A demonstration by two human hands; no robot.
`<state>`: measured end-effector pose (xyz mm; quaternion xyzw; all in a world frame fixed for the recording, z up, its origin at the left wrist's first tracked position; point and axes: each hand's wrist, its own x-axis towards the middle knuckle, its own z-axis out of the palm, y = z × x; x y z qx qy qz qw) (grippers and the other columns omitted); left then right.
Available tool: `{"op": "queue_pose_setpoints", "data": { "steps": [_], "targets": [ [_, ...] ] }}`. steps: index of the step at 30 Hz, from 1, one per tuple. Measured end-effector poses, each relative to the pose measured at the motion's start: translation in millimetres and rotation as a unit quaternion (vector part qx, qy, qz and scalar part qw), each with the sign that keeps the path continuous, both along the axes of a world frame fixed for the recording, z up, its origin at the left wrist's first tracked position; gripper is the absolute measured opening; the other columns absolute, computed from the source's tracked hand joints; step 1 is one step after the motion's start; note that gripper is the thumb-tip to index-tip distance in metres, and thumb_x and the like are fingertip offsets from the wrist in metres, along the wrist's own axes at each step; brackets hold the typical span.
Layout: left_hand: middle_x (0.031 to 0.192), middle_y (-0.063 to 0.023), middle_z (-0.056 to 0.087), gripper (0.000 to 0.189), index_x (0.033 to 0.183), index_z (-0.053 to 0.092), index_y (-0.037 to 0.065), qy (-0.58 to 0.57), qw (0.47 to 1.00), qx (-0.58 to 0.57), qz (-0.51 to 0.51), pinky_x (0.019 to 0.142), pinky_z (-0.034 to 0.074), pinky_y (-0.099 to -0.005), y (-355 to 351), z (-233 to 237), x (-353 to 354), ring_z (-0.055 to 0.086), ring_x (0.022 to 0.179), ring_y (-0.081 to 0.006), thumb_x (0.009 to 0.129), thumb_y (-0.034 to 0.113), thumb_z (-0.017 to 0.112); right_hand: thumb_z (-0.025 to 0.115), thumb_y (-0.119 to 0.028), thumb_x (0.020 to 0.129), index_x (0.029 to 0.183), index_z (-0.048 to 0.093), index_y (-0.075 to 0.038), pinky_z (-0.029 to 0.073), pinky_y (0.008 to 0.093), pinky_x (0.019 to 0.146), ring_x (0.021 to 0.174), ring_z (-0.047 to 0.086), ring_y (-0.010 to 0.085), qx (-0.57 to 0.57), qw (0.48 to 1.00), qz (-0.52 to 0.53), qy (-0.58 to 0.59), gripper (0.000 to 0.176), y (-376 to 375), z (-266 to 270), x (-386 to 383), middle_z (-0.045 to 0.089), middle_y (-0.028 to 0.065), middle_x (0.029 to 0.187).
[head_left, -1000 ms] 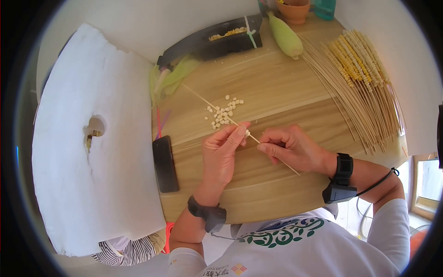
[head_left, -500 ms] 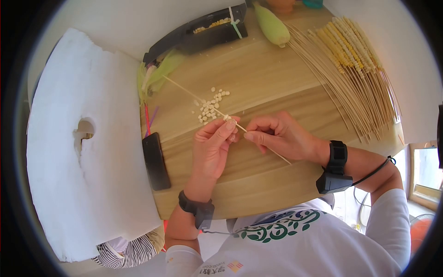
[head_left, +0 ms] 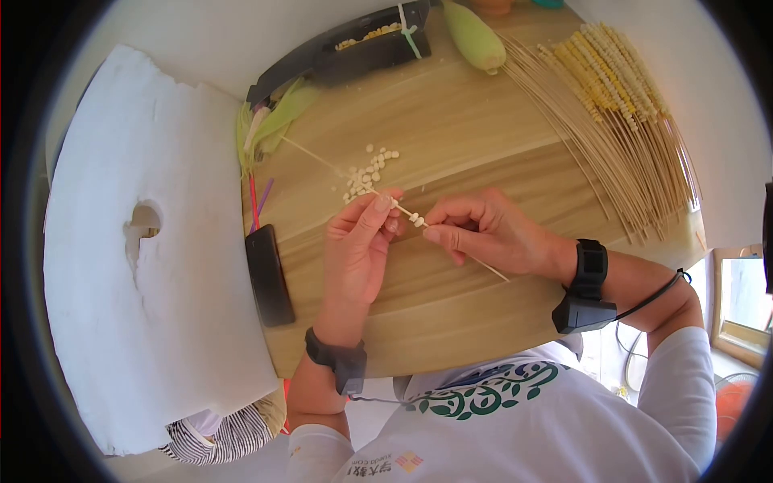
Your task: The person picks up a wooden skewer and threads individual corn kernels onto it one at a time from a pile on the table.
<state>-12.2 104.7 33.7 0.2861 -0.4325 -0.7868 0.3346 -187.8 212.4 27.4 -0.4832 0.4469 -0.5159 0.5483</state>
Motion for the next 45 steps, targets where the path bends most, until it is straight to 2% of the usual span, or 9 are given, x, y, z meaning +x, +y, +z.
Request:
{"op": "queue_pose_setpoints", "data": {
  "steps": [16,19,21,22,25,27,30,40,45],
  "targets": [
    [0.086,-0.0040,0.066,0.023,0.107,0.069,-0.003,-0.037,0.998,-0.015,-0.039,0.070,0.045,-0.0229,11.9,4.1,-6.0,0.055,0.076,-0.0086,0.091,0.012,0.068,0.056,-0.013,0.098,0.090,0.060,-0.001,0.038,0.0200,0.054,0.060,0.049,0.0032,-0.004,1.000,-0.013,-0.014,0.016,-1.8,-3.7,-1.7,0.055,-0.0024,0.067],
    [0.085,-0.0017,0.065,0.020,0.107,0.068,-0.003,-0.081,0.992,-0.091,0.045,0.070,0.045,-0.0223,-5.6,18.7,1.5,0.054,0.073,-0.0085,0.091,0.010,0.066,0.057,-0.014,0.098,0.091,0.060,-0.001,0.038,0.0197,0.054,0.061,0.050,0.0027,0.011,0.999,-0.030,-0.032,0.015,-2.9,-2.4,-2.3,0.055,-0.0031,0.068],
    [0.084,-0.0006,0.064,0.017,0.106,0.069,-0.001,-0.242,0.918,-0.288,0.126,0.069,0.043,-0.0207,-22.3,31.7,14.8,0.052,0.072,-0.0066,0.090,0.007,0.066,0.056,-0.013,0.098,0.091,0.060,-0.001,0.039,0.0195,0.054,0.061,0.050,0.0025,0.013,0.999,-0.028,-0.038,0.014,-3.4,-3.7,-3.0,0.055,-0.0034,0.069],
    [0.084,-0.0006,0.064,0.017,0.106,0.069,-0.001,-0.245,0.917,-0.287,0.130,0.069,0.043,-0.0207,-32.5,32.2,24.7,0.052,0.072,-0.0066,0.090,0.007,0.066,0.056,-0.013,0.098,0.091,0.060,-0.001,0.039,0.0192,0.055,0.062,0.051,0.0024,0.013,0.999,-0.030,-0.042,0.014,-4.0,-3.8,-3.3,0.055,-0.0037,0.070],
    [0.082,0.0005,0.063,0.015,0.101,0.069,0.001,-0.333,0.879,-0.338,0.046,0.068,0.042,-0.0211,-45.7,29.7,43.0,0.051,0.073,-0.0062,0.086,0.004,0.069,0.056,-0.012,0.098,0.090,0.060,-0.001,0.039,0.0190,0.055,0.062,0.051,0.0024,0.013,1.000,-0.013,-0.009,0.014,-3.8,0.1,-6.7,0.056,-0.0038,0.071],
    [0.081,0.0007,0.062,0.016,0.097,0.068,0.002,-0.405,0.840,-0.350,-0.093,0.069,0.043,-0.0220,-42.2,35.5,45.1,0.051,0.074,-0.0072,0.082,0.002,0.071,0.056,-0.012,0.098,0.090,0.059,-0.001,0.039,0.0191,0.055,0.062,0.050,0.0024,0.016,1.000,-0.016,-0.009,0.014,-4.1,1.9,-5.6,0.055,-0.0037,0.071],
    [0.081,0.0002,0.063,0.018,0.095,0.068,0.002,-0.425,0.822,-0.352,-0.141,0.071,0.044,-0.0224,-38.3,41.2,43.9,0.053,0.075,-0.0086,0.078,0.002,0.073,0.057,-0.014,0.098,0.092,0.061,-0.001,0.037,0.0183,0.054,0.061,0.049,0.0016,0.015,1.000,-0.022,-0.004,0.015,-4.5,-1.0,-5.4,0.055,-0.0042,0.068],
    [0.077,-0.0026,0.062,0.010,0.085,0.064,0.000,-0.426,0.784,-0.430,-0.140,0.063,0.046,-0.0244,-36.6,33.4,39.0,0.056,0.069,-0.0097,0.077,0.002,0.071,0.056,-0.011,0.098,0.088,0.058,-0.001,0.036,0.0190,0.054,0.060,0.046,0.0011,0.024,0.999,-0.002,0.033,0.015,-3.5,7.9,-6.3,0.053,-0.0041,0.066],
    [0.076,0.0000,0.064,0.007,0.084,0.064,0.001,-0.442,0.823,-0.352,-0.051,0.064,0.047,-0.0229,-40.6,33.4,39.4,0.058,0.068,-0.0083,0.080,0.001,0.069,0.056,-0.011,0.097,0.088,0.059,-0.001,0.035,0.0187,0.052,0.060,0.045,0.0006,0.024,0.999,0.006,0.035,0.014,-2.6,5.8,-6.8,0.053,-0.0047,0.066]
  ]
}}
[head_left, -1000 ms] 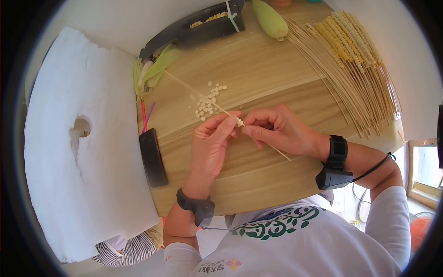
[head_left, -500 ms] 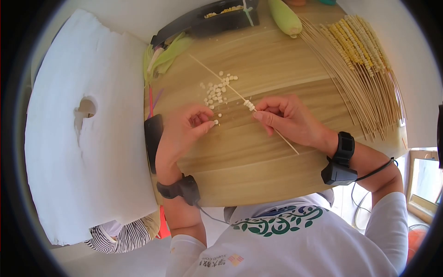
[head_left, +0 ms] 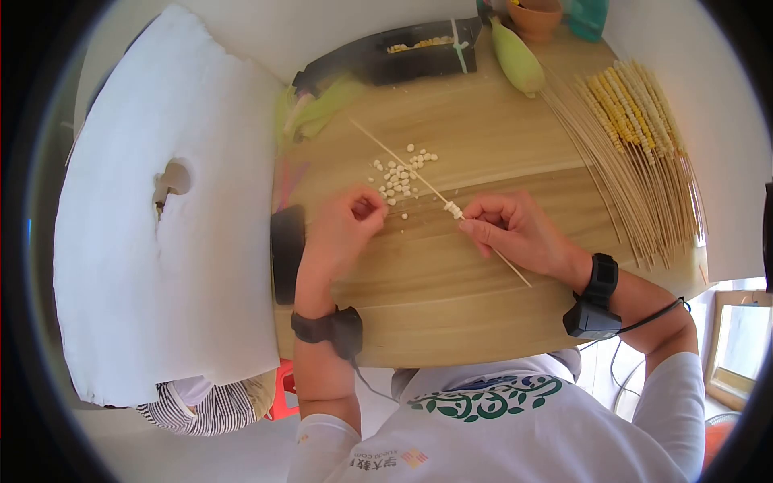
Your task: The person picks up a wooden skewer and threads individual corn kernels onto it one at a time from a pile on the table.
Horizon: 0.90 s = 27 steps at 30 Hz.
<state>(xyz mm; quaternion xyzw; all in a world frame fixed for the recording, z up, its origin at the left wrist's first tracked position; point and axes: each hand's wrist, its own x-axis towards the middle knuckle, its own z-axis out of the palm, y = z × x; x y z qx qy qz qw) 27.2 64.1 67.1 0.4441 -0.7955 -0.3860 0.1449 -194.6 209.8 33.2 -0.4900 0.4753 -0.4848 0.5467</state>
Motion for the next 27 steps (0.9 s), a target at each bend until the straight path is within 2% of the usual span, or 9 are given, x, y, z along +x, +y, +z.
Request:
{"op": "queue_pose_setpoints", "data": {
  "steps": [1,3,4,6,9,27],
  "targets": [
    [0.076,0.0000,0.064,0.007,0.084,0.064,0.001,0.000,1.000,-0.004,0.002,0.064,0.047,-0.0229,-6.3,-2.4,3.4,0.058,0.068,-0.0083,0.080,0.001,0.069,0.056,-0.011,0.097,0.088,0.060,-0.001,0.035,0.0185,0.052,0.060,0.045,0.0005,0.000,1.000,0.003,-0.001,0.014,0.2,-0.9,0.1,0.053,-0.0050,0.067],
    [0.079,-0.0020,0.066,0.005,0.087,0.065,0.000,0.152,0.986,0.029,0.066,0.066,0.048,-0.0231,-25.0,-9.1,12.6,0.061,0.070,-0.0094,0.084,0.002,0.069,0.057,-0.011,0.097,0.087,0.060,-0.001,0.035,0.0184,0.052,0.059,0.045,0.0006,0.002,1.000,0.007,-0.004,0.014,1.4,-1.2,1.1,0.053,-0.0052,0.067],
    [0.079,-0.0020,0.066,0.005,0.087,0.065,0.000,0.154,0.985,0.021,0.069,0.066,0.048,-0.0231,-29.9,-10.9,14.5,0.061,0.070,-0.0094,0.084,0.002,0.069,0.057,-0.011,0.097,0.087,0.060,-0.001,0.035,0.0183,0.051,0.059,0.045,0.0006,0.006,1.000,0.010,-0.007,0.014,1.2,-0.5,1.8,0.053,-0.0053,0.067],
    [0.083,-0.0056,0.068,0.009,0.094,0.068,-0.001,0.283,0.953,-0.013,0.112,0.069,0.050,-0.0238,-37.9,-12.2,19.2,0.064,0.074,-0.0113,0.086,0.004,0.069,0.057,-0.011,0.097,0.087,0.060,-0.001,0.035,0.0183,0.051,0.059,0.045,0.0006,0.002,1.000,0.020,-0.009,0.014,2.2,1.3,3.3,0.053,-0.0054,0.067],
    [0.087,-0.0074,0.070,0.016,0.102,0.069,-0.002,0.330,0.934,-0.021,0.135,0.072,0.051,-0.0246,-42.8,-16.3,22.5,0.065,0.076,-0.0130,0.087,0.004,0.070,0.058,-0.011,0.097,0.088,0.061,-0.001,0.035,0.0184,0.050,0.059,0.044,0.0007,0.006,0.999,0.034,-0.013,0.014,3.8,3.7,5.4,0.052,-0.0054,0.067],
    [0.091,-0.0081,0.070,0.018,0.103,0.069,-0.003,0.324,0.935,-0.018,0.142,0.076,0.050,-0.0253,-42.7,-20.4,19.0,0.065,0.079,-0.0133,0.086,0.002,0.069,0.058,-0.013,0.098,0.090,0.062,-0.001,0.035,0.0189,0.049,0.058,0.042,0.0010,0.016,0.998,0.053,-0.003,0.014,5.0,1.1,5.3,0.051,-0.0061,0.068]
  ]
}}
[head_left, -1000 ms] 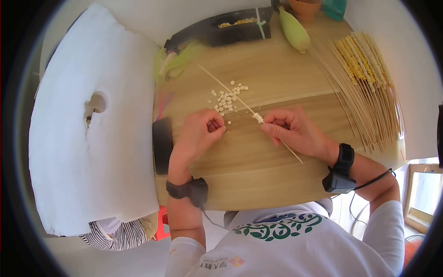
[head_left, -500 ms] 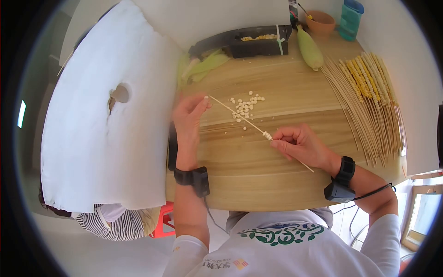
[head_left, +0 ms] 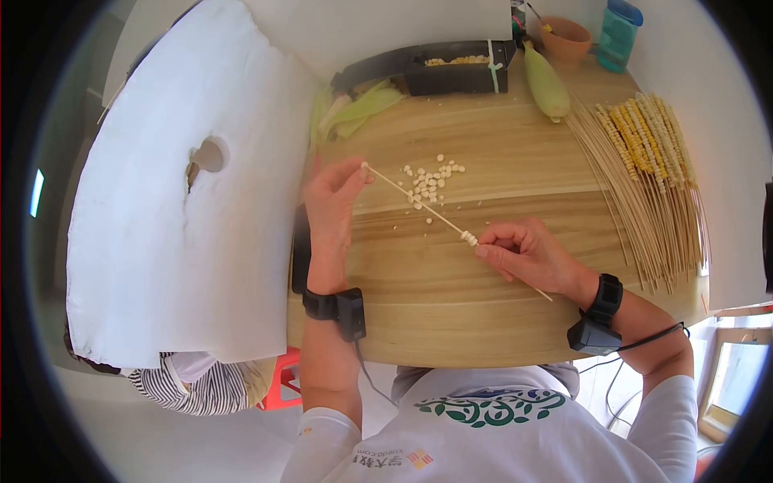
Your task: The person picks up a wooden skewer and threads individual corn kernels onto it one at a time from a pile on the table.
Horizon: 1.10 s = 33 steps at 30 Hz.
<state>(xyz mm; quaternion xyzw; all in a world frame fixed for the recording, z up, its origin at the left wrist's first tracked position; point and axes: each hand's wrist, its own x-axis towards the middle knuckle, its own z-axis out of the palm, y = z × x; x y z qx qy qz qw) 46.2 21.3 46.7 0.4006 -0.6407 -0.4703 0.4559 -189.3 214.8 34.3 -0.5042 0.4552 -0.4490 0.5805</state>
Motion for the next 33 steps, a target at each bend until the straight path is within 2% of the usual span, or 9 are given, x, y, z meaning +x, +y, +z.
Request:
{"op": "queue_pose_setpoints", "data": {
  "steps": [13,22,33],
  "targets": [
    [0.092,-0.0080,0.070,0.018,0.103,0.069,-0.003,0.016,1.000,-0.007,0.002,0.078,0.051,-0.0253,3.0,1.3,-2.1,0.065,0.080,-0.0131,0.086,0.000,0.069,0.059,-0.013,0.097,0.092,0.063,-0.001,0.036,0.0188,0.049,0.057,0.042,0.0008,0.020,1.000,-0.004,0.006,0.014,-0.2,3.2,-0.9,0.053,-0.0062,0.067],
    [0.090,-0.0067,0.069,0.017,0.104,0.068,-0.003,-0.020,0.999,-0.044,0.014,0.080,0.051,-0.0249,5.9,-2.1,-4.0,0.065,0.082,-0.0131,0.087,0.001,0.068,0.058,-0.013,0.098,0.092,0.062,-0.001,0.034,0.0187,0.049,0.057,0.042,0.0004,0.015,1.000,-0.012,-0.002,0.014,0.3,1.7,-0.5,0.052,-0.0066,0.067],
    [0.091,-0.0075,0.070,0.018,0.105,0.069,-0.003,0.047,0.994,-0.069,0.067,0.082,0.049,-0.0246,13.9,-15.5,-19.1,0.065,0.084,-0.0125,0.087,0.000,0.068,0.057,-0.014,0.098,0.092,0.061,-0.001,0.034,0.0192,0.048,0.056,0.042,0.0009,0.008,1.000,-0.016,0.021,0.015,1.4,1.2,0.3,0.050,-0.0065,0.064]
  ]
}}
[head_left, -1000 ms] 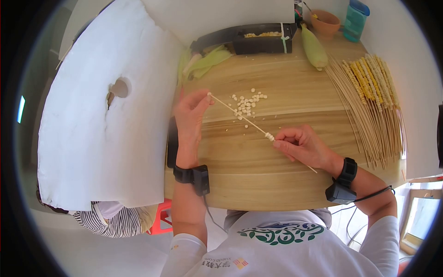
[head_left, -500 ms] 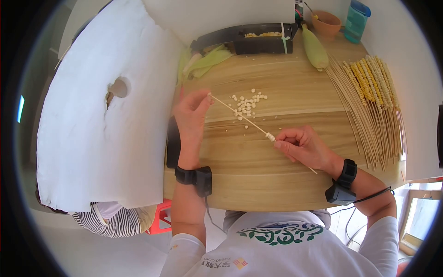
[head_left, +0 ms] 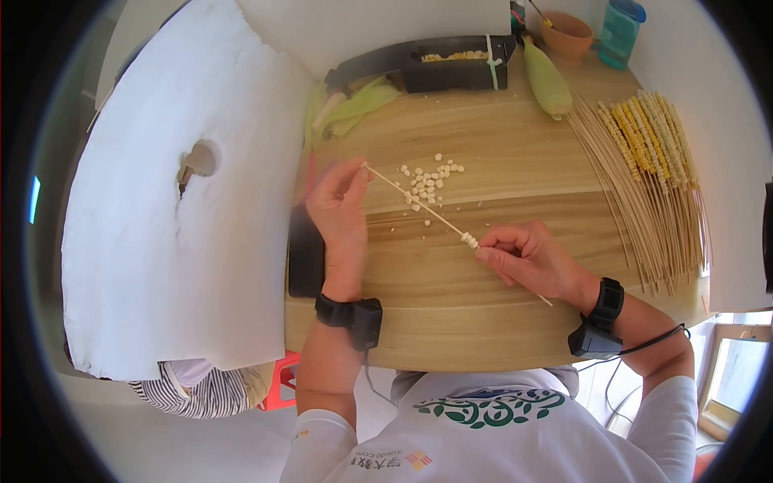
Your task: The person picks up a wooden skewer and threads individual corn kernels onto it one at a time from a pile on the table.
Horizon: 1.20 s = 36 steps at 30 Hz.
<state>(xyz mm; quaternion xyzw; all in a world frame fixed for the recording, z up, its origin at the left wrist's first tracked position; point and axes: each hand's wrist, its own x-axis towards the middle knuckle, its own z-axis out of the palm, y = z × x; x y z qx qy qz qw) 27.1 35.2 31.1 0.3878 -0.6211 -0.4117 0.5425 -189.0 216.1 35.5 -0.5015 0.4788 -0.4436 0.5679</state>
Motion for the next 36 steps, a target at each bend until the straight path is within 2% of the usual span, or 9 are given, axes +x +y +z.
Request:
{"op": "queue_pose_setpoints", "data": {
  "steps": [4,13,16,22,24,27,31,33,36],
  "targets": [
    [0.091,-0.0070,0.070,0.018,0.105,0.069,-0.003,0.004,1.000,-0.012,0.003,0.084,0.049,-0.0248,2.6,-4.3,-3.2,0.065,0.085,-0.0126,0.087,0.000,0.068,0.057,-0.015,0.098,0.092,0.061,-0.001,0.034,0.0195,0.048,0.055,0.042,0.0012,0.005,1.000,0.003,0.004,0.015,0.8,0.7,-0.5,0.050,-0.0063,0.064],
    [0.092,-0.0081,0.070,0.019,0.105,0.069,-0.005,0.082,0.995,0.055,0.014,0.087,0.049,-0.0257,22.1,-0.7,-19.6,0.064,0.088,-0.0132,0.087,0.000,0.068,0.055,-0.014,0.099,0.095,0.062,-0.001,0.032,0.0202,0.047,0.055,0.040,0.0008,0.012,1.000,-0.009,0.002,0.016,2.0,3.6,1.0,0.049,-0.0064,0.064],
    [0.095,-0.0089,0.071,0.021,0.107,0.068,-0.004,0.073,0.993,0.073,-0.051,0.086,0.049,-0.0257,38.2,-0.6,-27.8,0.065,0.087,-0.0135,0.087,0.000,0.068,0.055,-0.014,0.099,0.096,0.062,-0.001,0.032,0.0201,0.048,0.055,0.040,0.0006,0.028,1.000,-0.012,0.003,0.016,0.8,7.9,0.2,0.049,-0.0062,0.064],
    [0.098,-0.0088,0.070,0.020,0.108,0.069,-0.003,0.032,0.988,0.106,-0.111,0.083,0.050,-0.0246,61.0,6.3,-38.3,0.065,0.087,-0.0128,0.089,0.001,0.067,0.054,-0.015,0.099,0.094,0.061,0.000,0.032,0.0206,0.048,0.054,0.040,0.0010,0.004,0.999,-0.036,-0.021,0.018,-1.3,6.5,-1.3,0.049,-0.0057,0.063],
    [0.093,-0.0039,0.069,0.018,0.107,0.069,-0.001,-0.055,0.989,0.088,-0.104,0.076,0.048,-0.0235,69.2,8.7,-42.0,0.061,0.084,-0.0090,0.090,0.000,0.065,0.055,-0.016,0.099,0.096,0.062,-0.001,0.032,0.0197,0.048,0.055,0.042,0.0006,0.004,0.999,-0.046,-0.024,0.017,-2.4,0.6,-1.4,0.050,-0.0054,0.064],
    [0.092,-0.0035,0.068,0.018,0.107,0.070,0.000,-0.069,0.986,0.041,-0.143,0.074,0.046,-0.0231,71.8,3.9,-41.7,0.059,0.081,-0.0090,0.090,-0.001,0.065,0.056,-0.017,0.099,0.097,0.064,-0.002,0.033,0.0187,0.049,0.055,0.045,0.0005,0.005,0.998,-0.055,-0.030,0.017,-2.5,-1.6,-1.9,0.052,-0.0051,0.065],
    [0.093,-0.0035,0.068,0.018,0.107,0.070,0.000,-0.125,0.975,0.018,-0.182,0.075,0.045,-0.0229,78.8,8.9,-41.0,0.057,0.079,-0.0098,0.090,-0.001,0.064,0.056,-0.017,0.099,0.096,0.063,-0.001,0.034,0.0189,0.050,0.055,0.045,0.0011,0.002,0.997,-0.054,-0.045,0.017,-4.7,-4.4,-3.3,0.052,-0.0047,0.065],
    [0.103,-0.0064,0.067,0.019,0.109,0.068,-0.002,-0.129,0.961,0.041,-0.241,0.083,0.049,-0.0245,82.9,11.9,-41.9,0.062,0.090,-0.0118,0.092,-0.001,0.062,0.055,-0.015,0.099,0.091,0.061,-0.001,0.034,0.0203,0.049,0.055,0.043,0.0018,-0.001,0.997,-0.061,-0.049,0.017,-5.3,-3.5,-2.8,0.051,-0.0043,0.063],
    [0.104,-0.0069,0.066,0.019,0.110,0.068,-0.002,-0.117,0.961,0.029,-0.249,0.084,0.048,-0.0249,83.1,10.3,-40.9,0.061,0.092,-0.0125,0.092,-0.001,0.061,0.054,-0.014,0.099,0.086,0.058,-0.001,0.034,0.0218,0.049,0.055,0.042,0.0024,-0.005,0.996,-0.065,-0.054,0.019,-4.4,-2.9,-2.1,0.049,-0.0037,0.060]
  ]
}}
